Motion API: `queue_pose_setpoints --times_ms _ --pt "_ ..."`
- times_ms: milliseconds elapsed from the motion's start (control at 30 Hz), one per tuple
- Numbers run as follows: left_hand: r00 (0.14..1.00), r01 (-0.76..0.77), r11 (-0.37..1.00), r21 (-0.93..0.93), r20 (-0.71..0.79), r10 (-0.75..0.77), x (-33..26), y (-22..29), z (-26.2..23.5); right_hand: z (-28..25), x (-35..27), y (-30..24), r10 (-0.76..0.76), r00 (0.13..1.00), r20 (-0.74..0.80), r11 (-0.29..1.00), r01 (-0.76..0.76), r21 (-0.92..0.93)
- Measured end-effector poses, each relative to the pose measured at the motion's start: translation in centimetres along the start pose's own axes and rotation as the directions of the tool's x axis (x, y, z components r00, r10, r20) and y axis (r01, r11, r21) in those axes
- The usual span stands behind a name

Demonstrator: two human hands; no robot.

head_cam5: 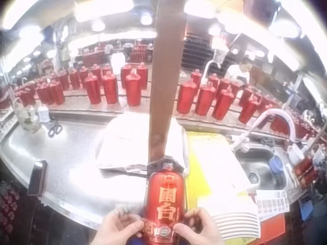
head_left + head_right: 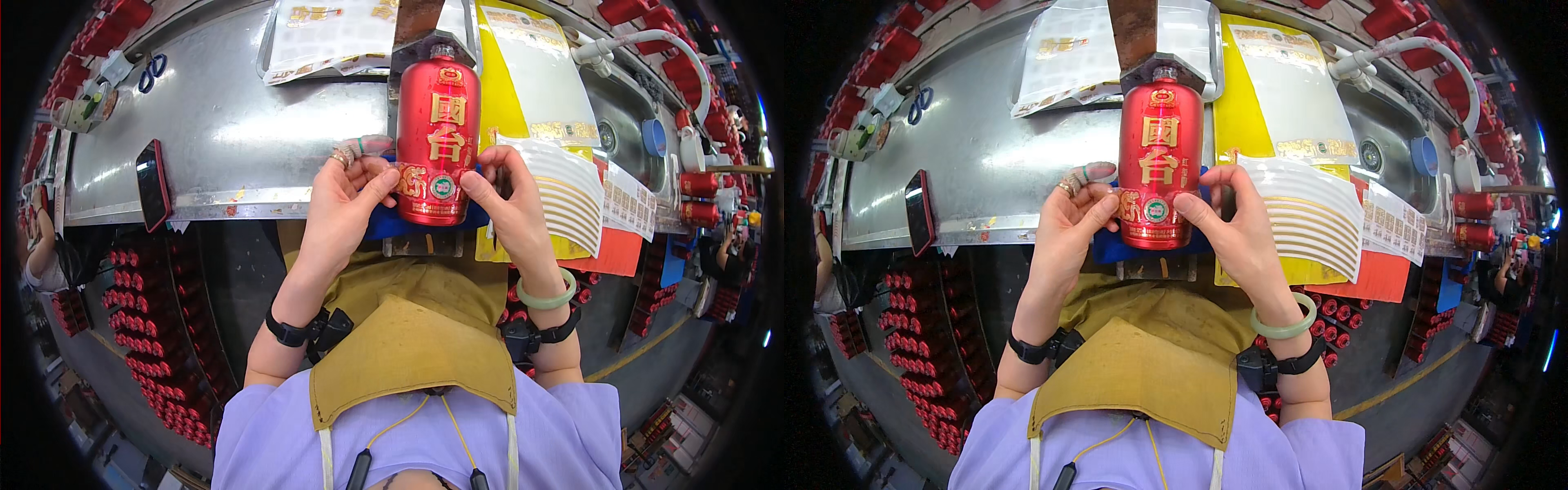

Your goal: Applying decorative labels and smoothing them onto red liquor bottles at a factory workstation.

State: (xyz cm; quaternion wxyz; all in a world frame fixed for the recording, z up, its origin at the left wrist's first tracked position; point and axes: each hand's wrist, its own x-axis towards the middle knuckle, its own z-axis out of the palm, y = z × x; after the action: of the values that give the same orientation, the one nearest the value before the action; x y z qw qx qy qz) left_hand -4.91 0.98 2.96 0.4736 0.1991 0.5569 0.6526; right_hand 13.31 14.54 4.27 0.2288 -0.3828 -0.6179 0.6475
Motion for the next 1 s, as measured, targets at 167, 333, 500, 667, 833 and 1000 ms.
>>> queue_pose_setpoints --times_ms 167,333,500,667,833,1000 --pt "0.936 -0.238 0.911 0.337 -0.170 0.308 -0.4 -1.3 0.1 -1.6 -1.1 -1.1 -0.175 0.977 0.118 0.871 0.210 -0.445" --pt "0.716 -0.583 0.297 0.757 0.305 0.628 -2.5 -2.0 0.4 1.3 -1.3 -0.5 -0.449 0.884 0.135 0.649 0.426 -0.630" --pt "0.832 -0.491 0.396 0.776 0.282 0.478 -2.7 -4.2 -0.2 1.4 -0.6 -0.3 -0.498 0.862 0.091 0.702 0.462 -0.541" --pt "0.753 -0.581 0.265 0.770 0.385 0.534 -3.0 -2.5 1.7 0.4 -1.5 -3.5 -0.524 0.843 0.118 0.665 0.492 -0.562" --pt "0.724 -0.546 0.406 0.733 0.169 0.669 -2.3 -2.2 2.3 0.9 -2.1 -3.9 -0.422 0.901 0.099 0.771 0.414 -0.483" --pt "0.662 -0.597 0.334 0.730 0.212 0.719 -1.7 -2.4 2.7 0.1 -0.9 -1.4 -0.150 0.988 -0.044 0.963 0.136 -0.234"
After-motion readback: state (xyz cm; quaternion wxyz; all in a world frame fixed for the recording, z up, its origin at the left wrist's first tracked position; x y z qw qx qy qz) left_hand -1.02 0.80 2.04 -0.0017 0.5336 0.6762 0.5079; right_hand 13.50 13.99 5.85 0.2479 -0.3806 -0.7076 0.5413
